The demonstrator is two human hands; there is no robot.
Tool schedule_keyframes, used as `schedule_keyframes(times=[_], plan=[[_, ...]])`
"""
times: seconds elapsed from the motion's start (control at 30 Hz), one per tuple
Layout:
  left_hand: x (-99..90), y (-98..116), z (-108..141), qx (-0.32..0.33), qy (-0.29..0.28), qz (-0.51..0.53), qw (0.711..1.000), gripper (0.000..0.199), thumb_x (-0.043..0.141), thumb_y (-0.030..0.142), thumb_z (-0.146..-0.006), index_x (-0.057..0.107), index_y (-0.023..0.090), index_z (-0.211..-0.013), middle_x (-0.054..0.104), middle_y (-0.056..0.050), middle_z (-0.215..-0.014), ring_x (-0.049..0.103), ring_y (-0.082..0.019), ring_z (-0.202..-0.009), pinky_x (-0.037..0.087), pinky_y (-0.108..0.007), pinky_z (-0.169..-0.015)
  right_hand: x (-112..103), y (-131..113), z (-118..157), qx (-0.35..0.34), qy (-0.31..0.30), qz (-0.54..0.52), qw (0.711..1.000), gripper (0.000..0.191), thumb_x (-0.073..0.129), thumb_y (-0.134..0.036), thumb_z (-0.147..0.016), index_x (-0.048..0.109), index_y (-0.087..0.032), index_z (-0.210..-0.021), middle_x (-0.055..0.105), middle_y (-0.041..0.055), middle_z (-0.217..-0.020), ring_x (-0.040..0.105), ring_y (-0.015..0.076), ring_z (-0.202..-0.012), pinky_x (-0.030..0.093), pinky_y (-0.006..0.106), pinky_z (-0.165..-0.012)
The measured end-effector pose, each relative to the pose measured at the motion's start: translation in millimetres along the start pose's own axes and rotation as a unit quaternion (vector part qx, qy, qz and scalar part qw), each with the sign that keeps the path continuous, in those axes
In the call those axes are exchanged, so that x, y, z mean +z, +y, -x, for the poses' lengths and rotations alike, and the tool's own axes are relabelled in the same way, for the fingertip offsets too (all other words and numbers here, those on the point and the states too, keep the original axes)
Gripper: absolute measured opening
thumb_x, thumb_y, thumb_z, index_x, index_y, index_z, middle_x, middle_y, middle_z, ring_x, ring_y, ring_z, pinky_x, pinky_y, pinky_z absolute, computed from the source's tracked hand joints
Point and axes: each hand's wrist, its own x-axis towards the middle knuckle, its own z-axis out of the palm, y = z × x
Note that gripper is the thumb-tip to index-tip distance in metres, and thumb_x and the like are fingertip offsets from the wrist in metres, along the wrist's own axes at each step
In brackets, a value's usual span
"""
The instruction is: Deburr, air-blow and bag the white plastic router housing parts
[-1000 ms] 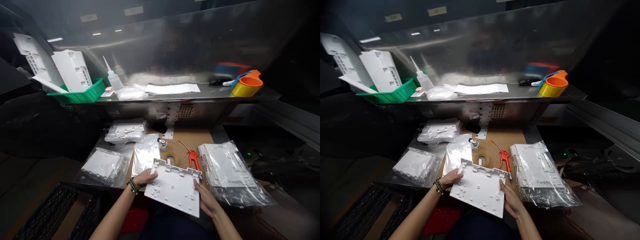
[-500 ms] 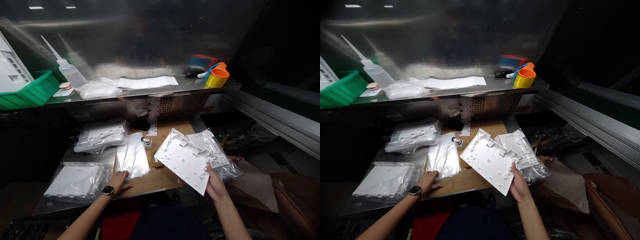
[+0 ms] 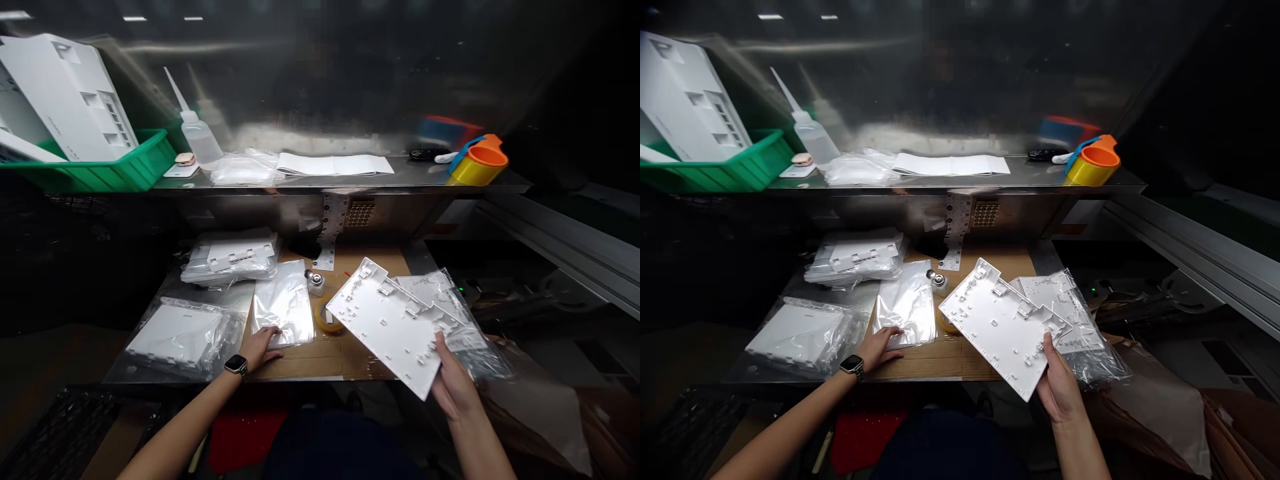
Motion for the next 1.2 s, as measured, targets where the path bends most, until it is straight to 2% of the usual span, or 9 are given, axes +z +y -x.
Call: schedule_keyframes(times=[0.07, 0.23, 0.43, 0.53, 0.73, 0.8, 0.97, 1.1, 1.2], plan=[[-0.2, -4.5, 0.5, 0.005, -0.002, -0.008, 1.0, 0.023, 0.07, 0.033, -0.091, 0.069, 0.019, -0.109, 0.069, -0.008, -0.118, 0.062, -0.025, -0.113, 0.047, -0.051, -0.103, 1.0, 2.3, 1.8, 0.003, 0.006, 0.0, 1.0, 0.065, 0.07, -0.054, -0.089, 0.052, -0.028, -0.146, 0.065, 0.0053, -0.141, 0.058, 0.0301, -0.134, 0.054, 0.046, -0.11], [1.2, -17.9, -3.0, -0.005, 0.011, -0.024, 1.0, 0.017, 0.065, 0.034, -0.095, 0.069, 0.02, -0.104, 0.069, -0.008, -0.117, 0.064, -0.022, -0.106, 0.053, -0.046, -0.096, 0.7, 6.9, 4.9, 0.017, 0.013, -0.005, 1.0, 0.062, 0.07, -0.053, -0.089, 0.055, -0.027, -0.144, 0.066, 0.0051, -0.14, 0.059, 0.0293, -0.133, 0.055, 0.043, -0.108], [-5.6, -18.1, -27.5, -0.052, 0.054, -0.006, 0.997, 0.028, 0.067, 0.034, -0.094, 0.065, 0.016, -0.114, 0.067, -0.007, -0.112, 0.067, -0.021, -0.096, 0.058, -0.042, -0.084, -1.9, 6.0, 3.8, 0.038, 0.005, -0.009, 0.999, 0.065, 0.073, -0.052, -0.088, 0.056, -0.023, -0.143, 0.07, 0.0075, -0.134, 0.064, 0.0295, -0.127, 0.058, 0.042, -0.104], [-15.5, -14.4, -40.6, -0.077, 0.03, 0.029, 0.996, 0.027, 0.066, 0.034, -0.094, 0.065, 0.015, -0.113, 0.068, -0.007, -0.109, 0.067, -0.02, -0.091, 0.059, -0.04, -0.08, -1.1, 8.4, 1.9, 0.042, 0.004, -0.008, 0.999, 0.064, 0.074, -0.05, -0.087, 0.056, -0.023, -0.143, 0.071, 0.0074, -0.132, 0.065, 0.0285, -0.125, 0.058, 0.041, -0.104], [-30.7, -5.2, -52.2, -0.104, -0.06, 0.106, 0.987, 0.027, 0.066, 0.034, -0.095, 0.065, 0.015, -0.115, 0.068, -0.007, -0.11, 0.068, -0.02, -0.091, 0.06, -0.039, -0.079, 5.8, 21.3, -1.2, 0.069, -0.007, -0.023, 0.997, 0.06, 0.074, -0.05, -0.087, 0.06, -0.021, -0.138, 0.073, 0.0087, -0.128, 0.068, 0.0281, -0.122, 0.059, 0.041, -0.1], [-28.5, -2.4, -55.8, -0.108, -0.072, 0.121, 0.984, 0.027, 0.066, 0.033, -0.095, 0.065, 0.015, -0.114, 0.068, -0.007, -0.109, 0.068, -0.019, -0.089, 0.06, -0.038, -0.077, 11.4, 30.1, -2.0, 0.103, -0.031, -0.02, 0.994, 0.059, 0.072, -0.053, -0.087, 0.062, -0.019, -0.135, 0.074, 0.0108, -0.125, 0.069, 0.0291, -0.119, 0.06, 0.043, -0.098], [-24.2, 4.7, -68.2, -0.108, -0.067, 0.149, 0.981, 0.029, 0.066, 0.034, -0.095, 0.064, 0.016, -0.117, 0.068, -0.007, -0.111, 0.068, -0.019, -0.089, 0.06, -0.038, -0.076, 40.1, 66.0, -3.4, 0.192, -0.151, 0.032, 0.969, 0.056, 0.074, -0.052, -0.087, 0.066, -0.016, -0.129, 0.077, 0.0143, -0.115, 0.073, 0.0304, -0.112, 0.06, 0.044, -0.095], [-39.3, 10.8, -76.1, -0.097, -0.051, 0.158, 0.981, 0.031, 0.066, 0.033, -0.095, 0.063, 0.016, -0.121, 0.066, -0.009, -0.118, 0.067, -0.021, -0.097, 0.06, -0.041, -0.081, 69.4, 94.8, -5.0, 0.214, -0.233, 0.072, 0.946, 0.053, 0.073, -0.055, -0.087, 0.071, -0.011, -0.117, 0.079, 0.0158, -0.108, 0.074, 0.0303, -0.109, 0.058, 0.044, -0.097], [-49.5, 17.6, -77.1, -0.084, -0.06, 0.149, 0.983, 0.027, 0.066, 0.032, -0.095, 0.064, 0.015, -0.116, 0.068, -0.007, -0.111, 0.068, -0.019, -0.09, 0.06, -0.038, -0.077, 87.4, 110.2, -6.9, 0.225, -0.272, 0.087, 0.932, 0.056, 0.071, -0.06, -0.085, 0.073, -0.011, -0.111, 0.079, 0.0156, -0.104, 0.074, 0.03, -0.107, 0.056, 0.045, -0.098]])
